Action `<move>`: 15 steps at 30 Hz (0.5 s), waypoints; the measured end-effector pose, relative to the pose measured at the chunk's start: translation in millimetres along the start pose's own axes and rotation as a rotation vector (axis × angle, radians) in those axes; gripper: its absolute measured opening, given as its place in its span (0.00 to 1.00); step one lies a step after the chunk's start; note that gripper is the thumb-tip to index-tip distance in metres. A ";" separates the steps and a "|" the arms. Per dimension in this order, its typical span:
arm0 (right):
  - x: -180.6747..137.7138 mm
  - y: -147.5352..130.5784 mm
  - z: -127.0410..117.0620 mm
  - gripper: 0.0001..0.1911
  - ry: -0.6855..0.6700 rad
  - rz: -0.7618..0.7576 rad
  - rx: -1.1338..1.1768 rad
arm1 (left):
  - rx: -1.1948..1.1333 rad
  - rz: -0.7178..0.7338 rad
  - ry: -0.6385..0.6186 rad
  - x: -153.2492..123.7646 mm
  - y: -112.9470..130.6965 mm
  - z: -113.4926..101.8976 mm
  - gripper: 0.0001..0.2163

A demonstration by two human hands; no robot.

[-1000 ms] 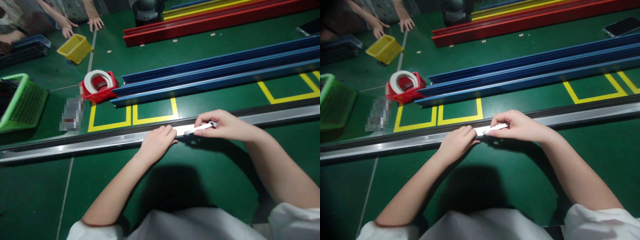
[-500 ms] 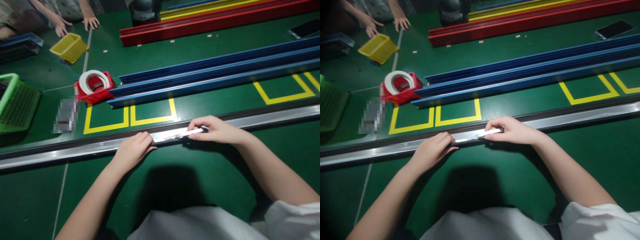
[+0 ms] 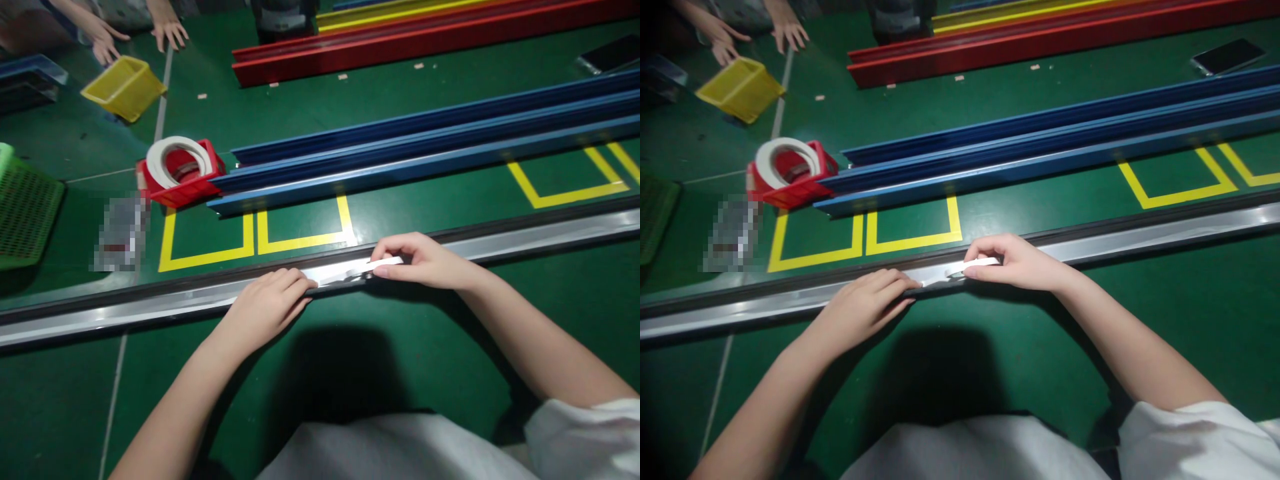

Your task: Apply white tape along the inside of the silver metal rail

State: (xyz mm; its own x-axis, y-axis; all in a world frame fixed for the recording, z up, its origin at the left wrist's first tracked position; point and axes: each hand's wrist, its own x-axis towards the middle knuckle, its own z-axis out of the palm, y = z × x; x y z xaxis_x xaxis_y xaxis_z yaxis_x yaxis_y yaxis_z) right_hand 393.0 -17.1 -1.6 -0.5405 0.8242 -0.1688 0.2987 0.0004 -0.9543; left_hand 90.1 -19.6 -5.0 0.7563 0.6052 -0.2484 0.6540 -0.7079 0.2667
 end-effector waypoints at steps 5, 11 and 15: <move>-1.9 1.3 1.0 0.13 0.012 0.003 -0.039 | 0.007 0.021 -0.003 2.7 -4.1 -0.1 0.16; -1.9 1.9 0.3 0.13 0.031 -0.005 -0.053 | 0.001 0.040 -0.002 4.2 -5.6 -1.3 0.17; -1.8 3.1 -0.7 0.12 0.038 -0.010 -0.063 | -0.013 0.035 -0.023 4.0 -6.4 -1.7 0.17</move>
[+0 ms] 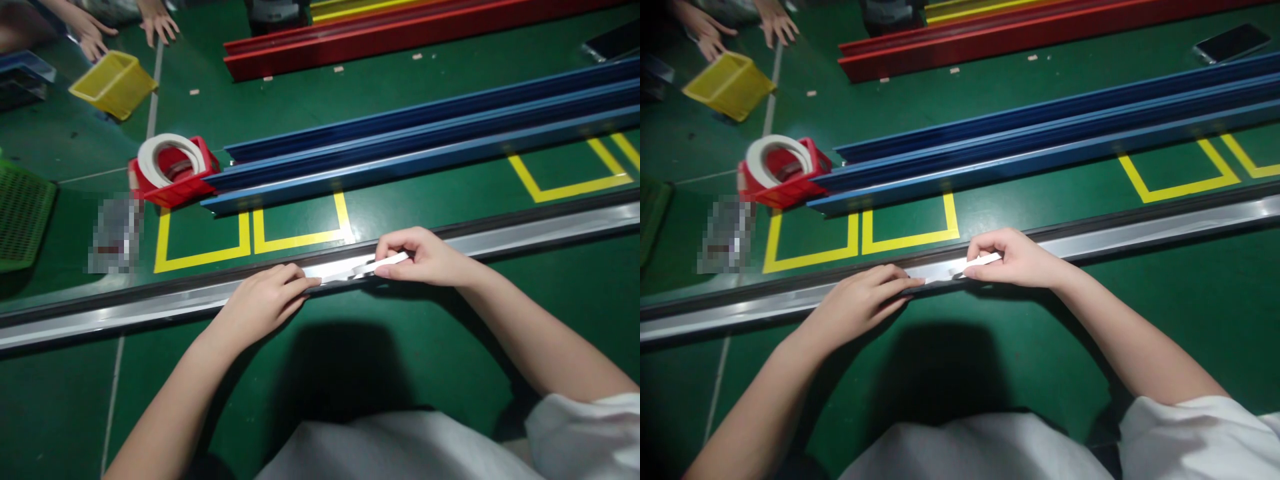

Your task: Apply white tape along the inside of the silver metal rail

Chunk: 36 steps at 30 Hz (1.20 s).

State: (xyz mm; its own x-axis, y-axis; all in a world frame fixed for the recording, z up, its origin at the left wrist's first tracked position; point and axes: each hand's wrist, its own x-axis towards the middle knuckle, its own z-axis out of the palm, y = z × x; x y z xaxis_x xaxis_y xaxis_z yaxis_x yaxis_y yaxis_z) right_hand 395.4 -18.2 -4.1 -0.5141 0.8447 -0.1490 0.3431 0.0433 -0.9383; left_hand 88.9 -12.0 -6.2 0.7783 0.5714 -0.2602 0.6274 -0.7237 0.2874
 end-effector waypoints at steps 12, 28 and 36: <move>-1.6 -2.3 -0.9 0.13 -0.009 -0.008 -0.046 | 0.018 0.020 -0.002 5.3 -2.3 -3.9 0.17; -1.8 -3.1 -0.4 0.12 -0.005 -0.028 -0.029 | 0.015 -0.005 -0.042 12.5 4.2 -7.1 0.16; -1.1 -0.8 -1.8 0.11 -0.002 -0.037 0.010 | 0.000 0.014 -0.077 20.1 5.2 -8.0 0.17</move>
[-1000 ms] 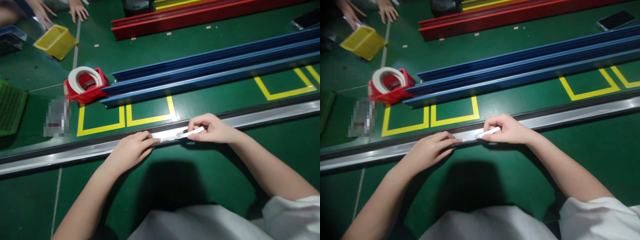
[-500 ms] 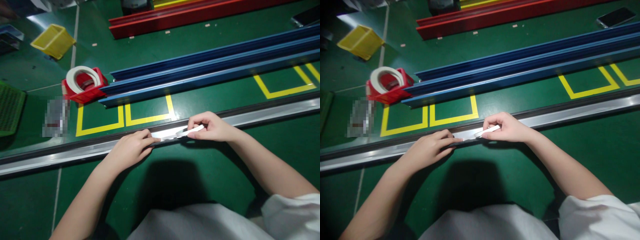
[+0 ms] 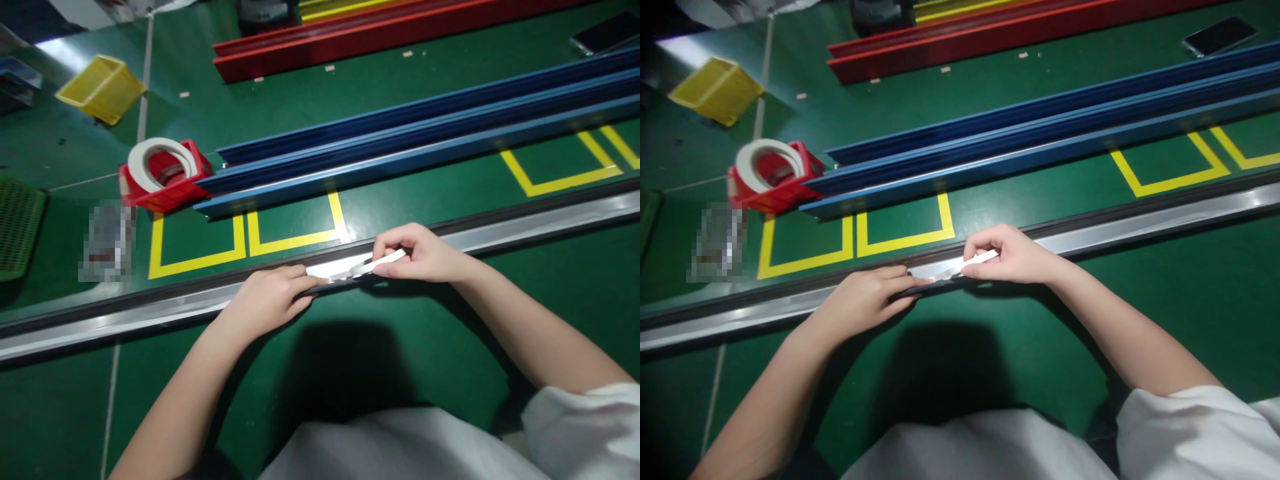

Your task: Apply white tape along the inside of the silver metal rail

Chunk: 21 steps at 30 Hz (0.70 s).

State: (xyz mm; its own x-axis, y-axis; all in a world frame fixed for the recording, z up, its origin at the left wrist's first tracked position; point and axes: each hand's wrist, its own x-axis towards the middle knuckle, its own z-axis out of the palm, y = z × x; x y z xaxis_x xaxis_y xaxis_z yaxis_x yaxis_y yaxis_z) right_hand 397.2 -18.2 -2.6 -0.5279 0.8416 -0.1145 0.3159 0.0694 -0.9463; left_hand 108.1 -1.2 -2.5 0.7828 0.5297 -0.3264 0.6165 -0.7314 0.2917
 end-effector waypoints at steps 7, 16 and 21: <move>0.3 -0.9 0.2 0.10 0.011 0.006 0.002 | 0.040 -0.002 0.028 3.2 1.7 2.2 0.16; 3.3 -1.7 -4.0 0.12 -0.046 0.054 0.074 | 0.021 0.063 0.043 2.5 -6.8 9.1 0.17; 7.5 0.9 -8.6 0.12 -0.004 0.046 0.039 | 0.002 0.068 0.058 9.5 -14.6 4.9 0.17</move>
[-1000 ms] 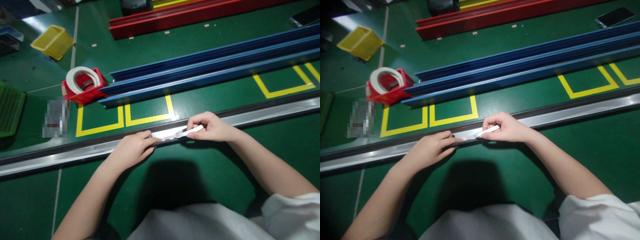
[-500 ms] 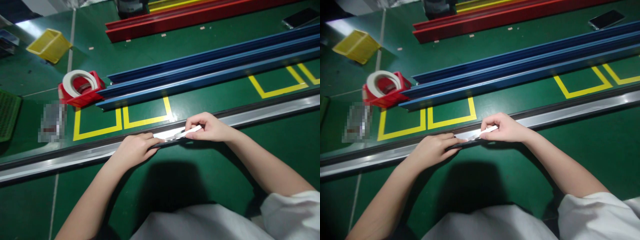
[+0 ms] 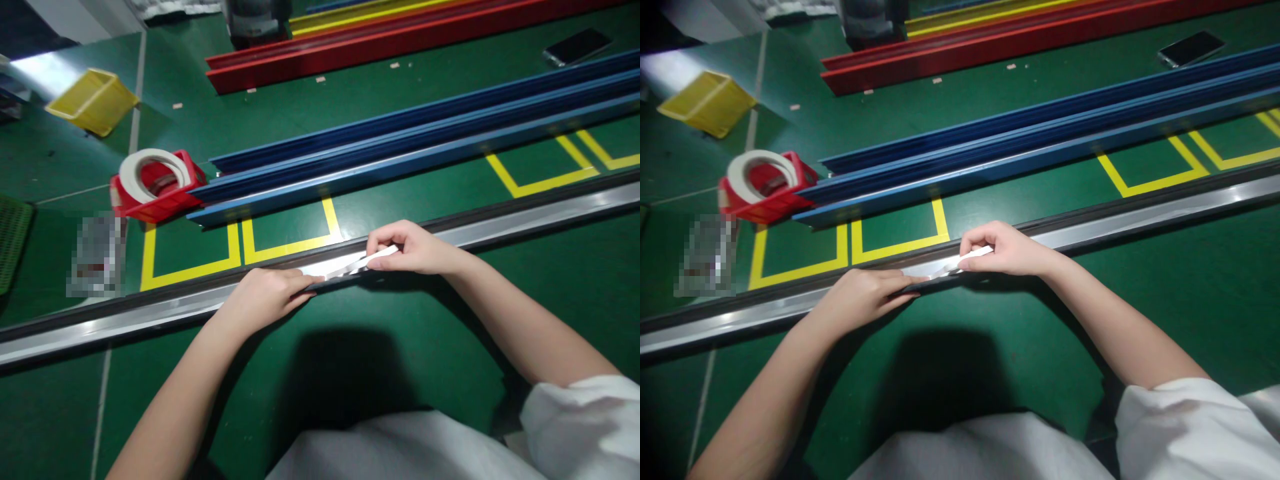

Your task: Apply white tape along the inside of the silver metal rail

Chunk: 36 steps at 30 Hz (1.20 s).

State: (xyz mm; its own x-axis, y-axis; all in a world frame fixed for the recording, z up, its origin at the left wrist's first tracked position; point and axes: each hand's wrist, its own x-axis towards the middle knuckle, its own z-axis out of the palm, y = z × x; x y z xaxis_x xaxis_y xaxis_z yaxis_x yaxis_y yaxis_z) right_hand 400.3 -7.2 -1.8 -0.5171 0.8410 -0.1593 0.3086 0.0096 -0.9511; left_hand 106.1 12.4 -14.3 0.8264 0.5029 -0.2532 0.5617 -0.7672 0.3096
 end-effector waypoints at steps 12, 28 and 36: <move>5.9 0.4 -6.1 0.12 0.022 -0.058 -0.059 | -0.099 -0.091 -0.009 4.3 2.7 -4.7 0.18; 1.7 6.4 -21.7 0.11 0.079 -0.117 -0.169 | -0.095 -0.114 0.033 20.7 10.7 -9.9 0.19; -0.5 5.8 -20.2 0.13 0.045 -0.082 -0.220 | 0.024 -0.077 0.035 29.3 17.5 -14.9 0.15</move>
State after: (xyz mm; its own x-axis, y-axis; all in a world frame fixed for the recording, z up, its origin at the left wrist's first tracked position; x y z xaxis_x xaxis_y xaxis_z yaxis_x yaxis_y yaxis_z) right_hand 418.5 3.4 -1.9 -0.5128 0.8559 -0.0674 0.4364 0.1923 -0.8789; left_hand 140.6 19.6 -2.7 0.7819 0.5740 -0.2432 0.6229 -0.7348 0.2683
